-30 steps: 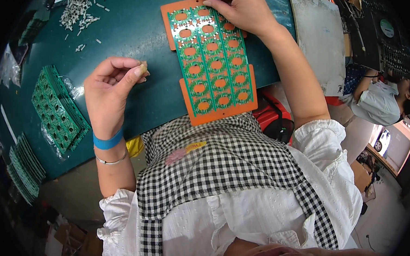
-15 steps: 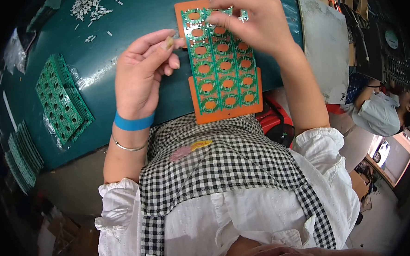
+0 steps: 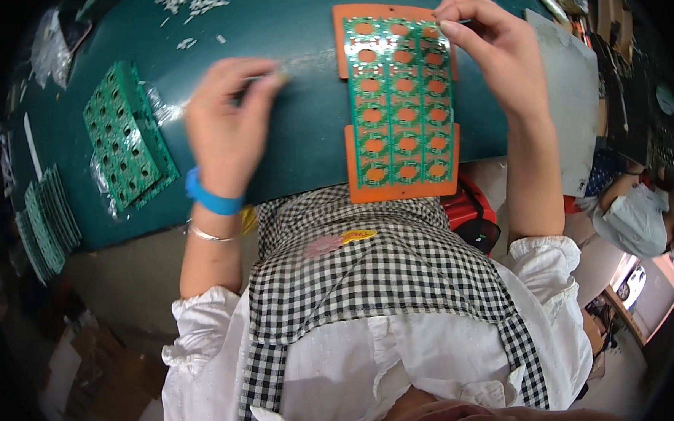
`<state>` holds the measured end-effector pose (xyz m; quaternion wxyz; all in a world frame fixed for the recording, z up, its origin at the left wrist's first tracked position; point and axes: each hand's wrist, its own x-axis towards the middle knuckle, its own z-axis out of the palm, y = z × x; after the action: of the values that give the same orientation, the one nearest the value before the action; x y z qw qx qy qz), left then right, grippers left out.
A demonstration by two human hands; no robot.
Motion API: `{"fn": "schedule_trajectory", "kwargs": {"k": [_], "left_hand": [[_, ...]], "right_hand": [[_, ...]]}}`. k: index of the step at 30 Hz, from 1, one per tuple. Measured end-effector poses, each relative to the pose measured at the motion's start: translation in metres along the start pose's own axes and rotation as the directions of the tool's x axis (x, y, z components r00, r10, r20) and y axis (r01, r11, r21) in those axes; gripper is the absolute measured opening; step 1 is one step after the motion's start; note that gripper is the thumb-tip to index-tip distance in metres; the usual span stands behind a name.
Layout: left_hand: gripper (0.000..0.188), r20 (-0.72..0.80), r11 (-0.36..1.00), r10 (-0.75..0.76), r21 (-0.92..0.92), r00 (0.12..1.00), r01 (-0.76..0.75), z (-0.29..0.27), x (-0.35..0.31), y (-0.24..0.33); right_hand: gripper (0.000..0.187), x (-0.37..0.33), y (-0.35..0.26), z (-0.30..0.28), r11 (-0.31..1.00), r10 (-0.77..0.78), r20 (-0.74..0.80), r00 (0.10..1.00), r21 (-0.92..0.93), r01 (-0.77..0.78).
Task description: The person places small electronic components onto a printed circuit board by hand, which is held in a jig at a factory workstation.
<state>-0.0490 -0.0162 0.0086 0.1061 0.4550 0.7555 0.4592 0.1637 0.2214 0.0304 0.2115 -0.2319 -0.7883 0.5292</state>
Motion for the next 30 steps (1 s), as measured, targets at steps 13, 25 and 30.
{"fn": "schedule_trajectory", "kwargs": {"k": [13, 25, 30], "left_hand": [[0.012, 0.074, 0.924, -0.103, 0.376, 0.992, 0.068, -0.042, 0.002, -0.057], [0.01, -0.001, 0.979, -0.158, 0.127, 0.987, 0.157, -0.029, 0.008, -0.039], [0.011, 0.116, 0.987, -0.143, 0.087, 0.983, 0.133, -0.027, 0.011, -0.025]], "right_hand": [[0.005, 0.009, 0.008, 0.011, 0.891, -0.071, -0.121, 0.99, -0.454, 0.008], [0.006, 0.014, 0.01, 0.013, 0.862, -0.127, -0.081, 0.989, -0.501, 0.07], [0.005, 0.015, 0.014, 0.017, 0.839, -0.21, -0.088, 0.974, -0.528, 0.134]]}}
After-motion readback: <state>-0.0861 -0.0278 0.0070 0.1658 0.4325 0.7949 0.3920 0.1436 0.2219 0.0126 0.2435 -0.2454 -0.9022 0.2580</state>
